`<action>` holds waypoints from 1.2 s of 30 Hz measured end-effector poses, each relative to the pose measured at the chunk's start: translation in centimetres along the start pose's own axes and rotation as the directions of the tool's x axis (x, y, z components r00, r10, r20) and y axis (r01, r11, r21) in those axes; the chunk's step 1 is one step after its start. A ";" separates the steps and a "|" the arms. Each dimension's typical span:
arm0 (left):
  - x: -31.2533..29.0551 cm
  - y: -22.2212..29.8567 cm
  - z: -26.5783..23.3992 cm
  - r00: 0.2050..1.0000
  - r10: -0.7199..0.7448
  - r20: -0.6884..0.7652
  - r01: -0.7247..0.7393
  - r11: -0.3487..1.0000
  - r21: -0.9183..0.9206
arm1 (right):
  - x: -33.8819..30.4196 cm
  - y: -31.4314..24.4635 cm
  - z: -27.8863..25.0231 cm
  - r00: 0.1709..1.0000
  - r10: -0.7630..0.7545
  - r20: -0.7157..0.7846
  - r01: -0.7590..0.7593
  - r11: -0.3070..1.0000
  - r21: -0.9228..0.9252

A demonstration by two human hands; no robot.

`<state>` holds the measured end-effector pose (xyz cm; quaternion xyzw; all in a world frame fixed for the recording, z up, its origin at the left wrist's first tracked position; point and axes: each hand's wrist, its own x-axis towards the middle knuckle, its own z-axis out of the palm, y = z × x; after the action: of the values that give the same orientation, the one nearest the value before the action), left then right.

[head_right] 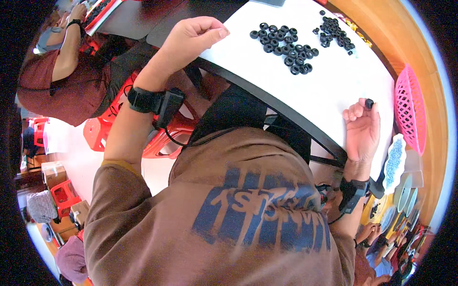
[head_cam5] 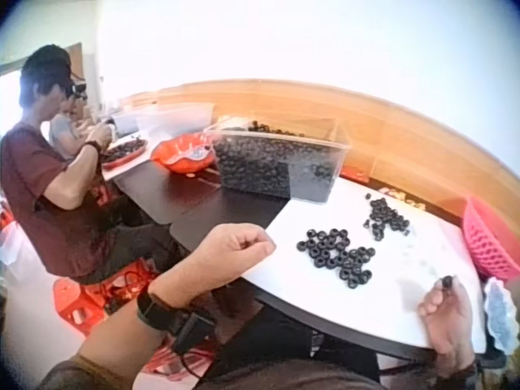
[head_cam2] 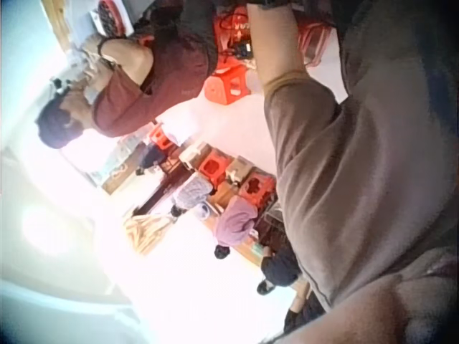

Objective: Assembling small black plastic components by inserting small metal springs into them.

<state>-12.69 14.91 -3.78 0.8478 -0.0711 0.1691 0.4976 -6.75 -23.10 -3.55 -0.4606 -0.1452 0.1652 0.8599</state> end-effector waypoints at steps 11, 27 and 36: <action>1.1 -0.1 -0.4 0.999 0.031 0.007 -0.031 0.998 0.061 | 0.0 0.1 0.9 0.999 -0.017 -0.043 0.014 0.997 -0.070; 2.1 -0.2 0.3 0.999 -0.036 0.026 0.035 0.999 0.032 | 0.1 0.2 1.2 0.994 -0.025 -0.107 0.019 0.998 -0.064; 2.8 0.6 1.4 0.992 -0.118 0.046 0.113 0.990 0.086 | -0.2 0.0 1.1 0.991 -0.049 -0.126 0.035 0.993 -0.112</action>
<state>-9.99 13.54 -2.92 0.8745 -0.0275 0.1210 0.4689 -7.42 -22.37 -2.95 -0.5135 -0.1081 0.1091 0.8442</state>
